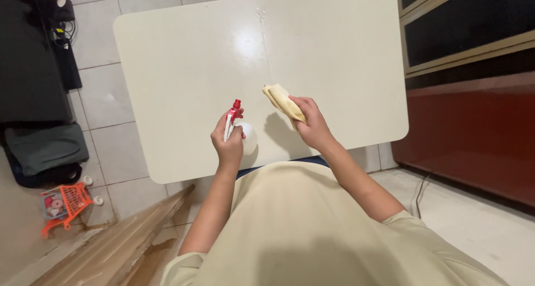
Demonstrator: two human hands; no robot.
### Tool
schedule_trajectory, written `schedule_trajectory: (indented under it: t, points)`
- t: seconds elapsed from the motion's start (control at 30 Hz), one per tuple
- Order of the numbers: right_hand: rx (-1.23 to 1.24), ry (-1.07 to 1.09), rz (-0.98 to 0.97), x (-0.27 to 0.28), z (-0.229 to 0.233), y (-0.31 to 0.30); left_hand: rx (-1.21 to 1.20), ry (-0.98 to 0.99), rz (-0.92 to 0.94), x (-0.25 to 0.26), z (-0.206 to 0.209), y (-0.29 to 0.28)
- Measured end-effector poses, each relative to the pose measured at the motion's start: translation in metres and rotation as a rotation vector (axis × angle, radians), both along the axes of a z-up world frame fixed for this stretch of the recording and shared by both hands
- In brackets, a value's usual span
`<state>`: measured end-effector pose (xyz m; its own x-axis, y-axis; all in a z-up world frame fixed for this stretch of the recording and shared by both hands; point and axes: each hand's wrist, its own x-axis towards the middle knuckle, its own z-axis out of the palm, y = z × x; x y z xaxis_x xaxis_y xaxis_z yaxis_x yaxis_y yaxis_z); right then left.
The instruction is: Spraying a cleaning solution onto a table surface and wiping it down with a yellow cloth.
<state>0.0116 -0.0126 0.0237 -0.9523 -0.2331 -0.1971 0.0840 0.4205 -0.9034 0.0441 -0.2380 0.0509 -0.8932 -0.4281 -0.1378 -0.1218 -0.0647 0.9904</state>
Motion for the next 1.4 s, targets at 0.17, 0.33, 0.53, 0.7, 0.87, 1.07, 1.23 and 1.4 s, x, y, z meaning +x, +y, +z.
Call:
schedule_trajectory:
  t: [0.17, 0.33, 0.53, 0.7, 0.87, 1.07, 1.23, 1.4]
  points:
    - [0.020, 0.010, -0.023, 0.003, 0.000, -0.028, 0.020, 0.009, -0.023, 0.001, -0.007, -0.030]
    - [0.020, 0.005, -0.063, 0.009, 0.000, -0.055, 0.021, 0.027, -0.040, 0.004, -0.005, -0.058]
    - [0.016, -0.018, -0.111, 0.015, -0.006, -0.080, -0.021, 0.011, -0.080, 0.003, 0.002, -0.085]
    - [0.013, -0.051, -0.120, 0.015, -0.009, -0.092, -0.031, -0.018, -0.095, 0.007, -0.002, -0.096]
    - [0.038, -0.055, -0.098, 0.012, -0.014, -0.089, -0.034, -0.042, -0.069, 0.009, -0.002, -0.095]
    - [0.065, -0.076, -0.076, 0.007, -0.018, -0.075, -0.019, -0.052, -0.028, 0.011, 0.000, -0.090]
    - [0.094, -0.057, -0.053, 0.005, -0.030, -0.064, -0.055, -0.093, -0.011, 0.011, -0.001, -0.085]
    - [0.111, -0.069, -0.035, 0.003, -0.043, -0.060, -0.076, -0.122, 0.009, 0.009, -0.007, -0.089]
